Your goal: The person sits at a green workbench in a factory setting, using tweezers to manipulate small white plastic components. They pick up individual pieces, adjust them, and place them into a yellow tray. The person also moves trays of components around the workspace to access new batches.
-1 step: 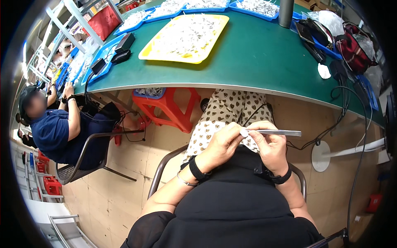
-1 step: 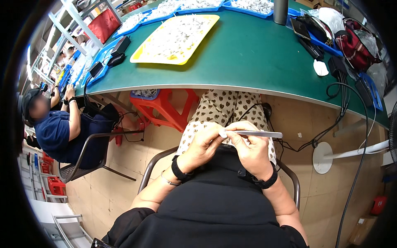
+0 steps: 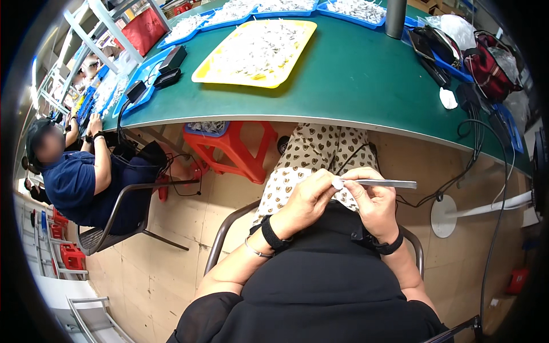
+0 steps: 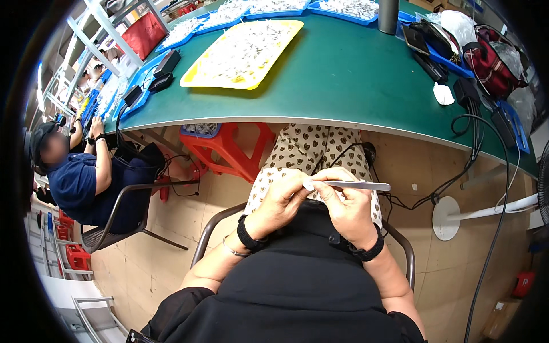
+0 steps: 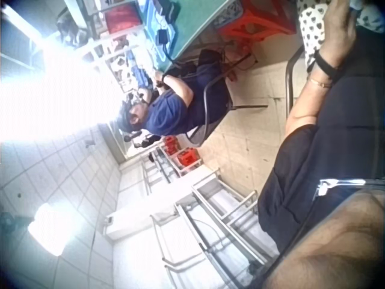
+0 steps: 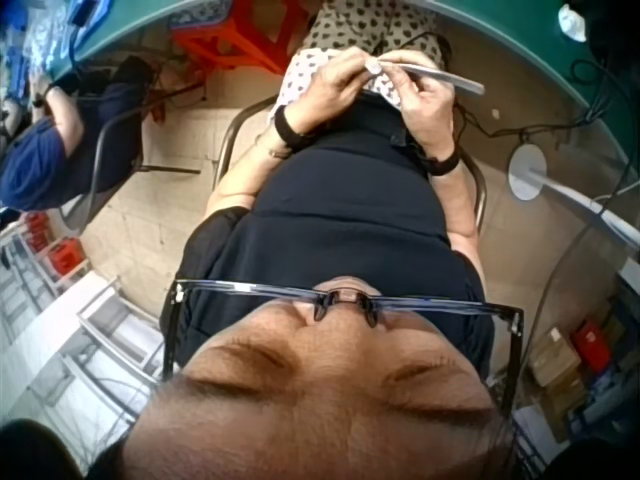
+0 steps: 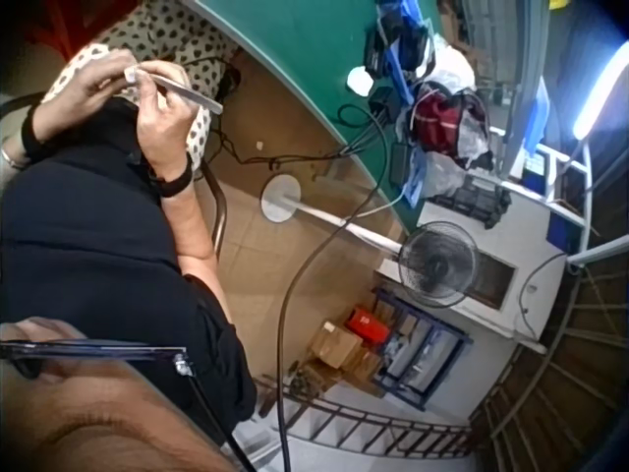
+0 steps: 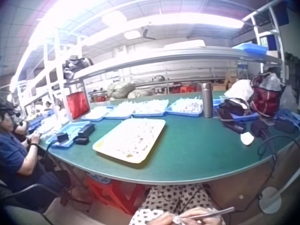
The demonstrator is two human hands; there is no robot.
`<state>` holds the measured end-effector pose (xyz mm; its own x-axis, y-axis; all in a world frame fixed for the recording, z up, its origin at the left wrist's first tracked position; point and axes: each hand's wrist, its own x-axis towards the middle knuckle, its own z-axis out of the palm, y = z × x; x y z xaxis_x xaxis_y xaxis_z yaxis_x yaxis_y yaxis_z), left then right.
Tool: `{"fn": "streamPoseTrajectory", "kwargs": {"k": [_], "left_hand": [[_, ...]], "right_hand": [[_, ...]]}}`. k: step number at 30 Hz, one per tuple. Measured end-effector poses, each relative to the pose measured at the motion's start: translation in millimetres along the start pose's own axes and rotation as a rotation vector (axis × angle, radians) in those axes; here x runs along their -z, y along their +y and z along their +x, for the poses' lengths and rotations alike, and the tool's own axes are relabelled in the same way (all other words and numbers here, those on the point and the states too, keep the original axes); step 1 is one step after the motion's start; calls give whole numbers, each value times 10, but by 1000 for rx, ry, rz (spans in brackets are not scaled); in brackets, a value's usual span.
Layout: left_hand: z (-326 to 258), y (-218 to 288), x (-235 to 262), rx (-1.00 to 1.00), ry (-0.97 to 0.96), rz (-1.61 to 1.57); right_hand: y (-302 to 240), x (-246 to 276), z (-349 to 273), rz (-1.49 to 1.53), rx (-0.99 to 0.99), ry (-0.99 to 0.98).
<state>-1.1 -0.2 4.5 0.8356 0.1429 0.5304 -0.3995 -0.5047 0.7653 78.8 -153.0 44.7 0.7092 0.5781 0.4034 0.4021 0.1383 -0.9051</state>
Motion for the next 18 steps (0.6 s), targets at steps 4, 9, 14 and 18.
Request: {"fn": "streamPoseTrajectory", "kwargs": {"k": [4,9,14,18], "left_hand": [[1,12,2,6,0,9],[-3,9,4,8,-4,19],[3,9,7,6,-11,30],[2,7,-2,8,-6,18]], "right_hand": [[21,-6,-3,8,3,12],[22,-12,-11,11,-21,24],[48,-6,-13,12,-32,28],[66,-22,-16,25,-23,51]]}}
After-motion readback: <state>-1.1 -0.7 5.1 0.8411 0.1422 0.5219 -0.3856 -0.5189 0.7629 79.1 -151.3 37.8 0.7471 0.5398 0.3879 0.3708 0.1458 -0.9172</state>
